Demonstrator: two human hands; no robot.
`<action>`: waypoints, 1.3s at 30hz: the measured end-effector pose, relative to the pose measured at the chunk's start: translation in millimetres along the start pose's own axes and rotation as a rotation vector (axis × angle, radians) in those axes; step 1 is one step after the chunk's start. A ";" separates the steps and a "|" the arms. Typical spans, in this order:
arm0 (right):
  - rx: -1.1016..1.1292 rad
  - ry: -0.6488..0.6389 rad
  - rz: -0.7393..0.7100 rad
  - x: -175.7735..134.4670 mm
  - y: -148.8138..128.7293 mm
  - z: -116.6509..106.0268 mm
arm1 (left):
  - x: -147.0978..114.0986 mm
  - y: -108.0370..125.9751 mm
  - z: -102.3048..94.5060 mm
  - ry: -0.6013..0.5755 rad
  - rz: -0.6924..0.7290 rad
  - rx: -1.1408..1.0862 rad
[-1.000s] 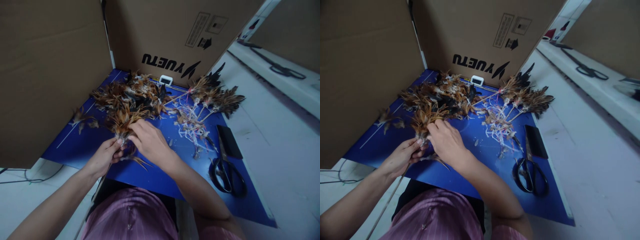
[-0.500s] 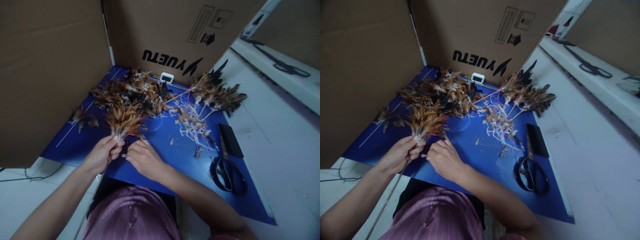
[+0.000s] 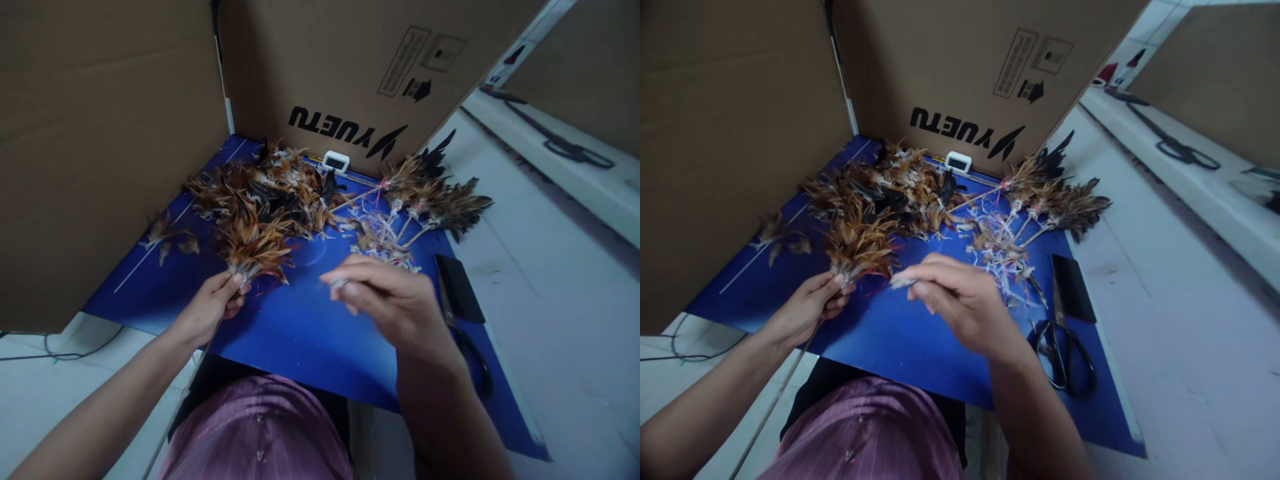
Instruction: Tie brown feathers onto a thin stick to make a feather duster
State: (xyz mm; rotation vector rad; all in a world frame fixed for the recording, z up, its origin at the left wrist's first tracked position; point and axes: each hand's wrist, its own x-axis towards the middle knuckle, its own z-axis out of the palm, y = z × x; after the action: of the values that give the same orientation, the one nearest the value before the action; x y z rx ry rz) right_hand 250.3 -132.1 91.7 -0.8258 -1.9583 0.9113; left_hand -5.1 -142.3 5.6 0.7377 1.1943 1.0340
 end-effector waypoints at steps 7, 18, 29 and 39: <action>-0.115 0.058 -0.004 0.7 16.4 6.9 | 1.8 -3.7 -7.6 -0.066 -0.055 -0.104; -0.281 -0.217 0.054 0.5 47.6 67.8 | -3.0 3.8 -2.0 -0.146 -0.153 -0.218; -0.240 -0.061 0.009 -13.9 32.4 65.3 | 1.9 -3.8 4.7 -0.058 -0.019 0.040; -0.496 -0.220 -0.269 52.1 -3.3 43.1 | 0.5 -26.9 18.2 -0.153 0.255 0.409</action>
State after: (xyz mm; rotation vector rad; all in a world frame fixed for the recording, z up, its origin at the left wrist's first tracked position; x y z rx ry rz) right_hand 188.4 -105.1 96.8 -0.7246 -2.4672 0.3701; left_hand 19.1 -150.9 -14.2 1.2940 1.2123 0.9270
